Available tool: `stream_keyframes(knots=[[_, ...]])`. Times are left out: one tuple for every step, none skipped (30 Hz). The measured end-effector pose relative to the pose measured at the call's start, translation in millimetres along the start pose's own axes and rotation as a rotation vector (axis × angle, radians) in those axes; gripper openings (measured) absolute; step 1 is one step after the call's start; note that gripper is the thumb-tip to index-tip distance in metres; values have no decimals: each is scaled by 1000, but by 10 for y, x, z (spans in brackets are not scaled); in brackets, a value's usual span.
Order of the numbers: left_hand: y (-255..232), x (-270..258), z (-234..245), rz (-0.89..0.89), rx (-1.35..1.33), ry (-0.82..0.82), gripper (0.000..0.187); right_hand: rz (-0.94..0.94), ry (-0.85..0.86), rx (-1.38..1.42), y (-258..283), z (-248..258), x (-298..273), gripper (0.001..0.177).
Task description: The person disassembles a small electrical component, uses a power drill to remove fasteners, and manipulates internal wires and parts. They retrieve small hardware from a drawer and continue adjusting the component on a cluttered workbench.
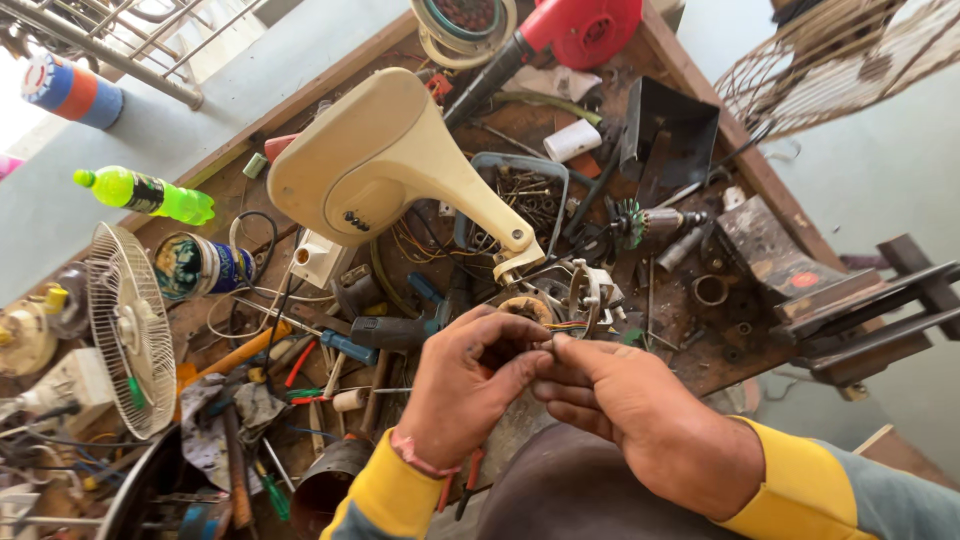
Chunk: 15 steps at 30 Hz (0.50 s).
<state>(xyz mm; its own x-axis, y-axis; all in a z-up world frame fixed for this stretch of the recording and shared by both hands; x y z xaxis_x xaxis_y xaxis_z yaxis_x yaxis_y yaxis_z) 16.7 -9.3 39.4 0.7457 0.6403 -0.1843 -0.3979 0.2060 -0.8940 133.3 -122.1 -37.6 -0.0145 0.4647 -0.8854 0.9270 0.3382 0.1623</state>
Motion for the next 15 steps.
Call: stream_keyframes(knots=[[40,-25,-1,-17,-10,-19,17,31,17,8,-1,-73,-87,25],[81,-49,0,-34,-19,-38,17,61,34,16,-5,-137,-169,25],[116,-80,8,-51,-29,-55,17,92,51,26,-14,-197,-244,25],[146,-114,16,-72,-35,-48,17,107,29,8,-28,-232,-312,24],[174,-149,26,-92,-41,-38,16,122,4,-7,-49,-251,-377,24],[200,-185,46,-112,-47,-27,16,137,-20,-21,-77,-267,-427,23],[234,-221,67,-102,-67,0,16,140,-47,-30,-121,-274,-466,24],[265,-240,75,-92,-86,28,16,142,-74,-38,-152,-272,-493,25],[299,-270,75,-79,-107,59,17,142,-106,-46,-195,-256,-513,26],[319,-297,83,-113,-125,65,17,159,-113,-45,-235,-245,-525,27],[338,-329,97,-142,-140,71,18,171,-119,-42,-284,-237,-531,27],[353,-360,107,-171,-155,77,19,184,-125,-39,-327,-224,-538,27],[371,-390,103,-165,-187,97,19,194,-143,-26,-378,-207,-547,26],[384,-416,91,-159,-219,116,19,205,-160,-14,-424,-187,-558,25],[401,-443,96,-151,-247,136,19,214,-173,1,-471,-174,-560,24]])
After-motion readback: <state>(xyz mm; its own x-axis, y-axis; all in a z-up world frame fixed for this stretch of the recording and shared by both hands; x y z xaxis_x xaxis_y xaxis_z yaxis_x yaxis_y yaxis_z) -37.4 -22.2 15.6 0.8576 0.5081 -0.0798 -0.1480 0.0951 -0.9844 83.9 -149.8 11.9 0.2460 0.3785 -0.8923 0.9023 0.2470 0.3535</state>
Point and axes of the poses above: each hand's wrist, its own x-axis towards the middle knuckle, its own z-axis out of the back of the hand, y = z × x, the point moved 3 cm from there along x, towards the middle knuckle, and after that the axes turned 13 degrees about x, right-handed, at the moved point
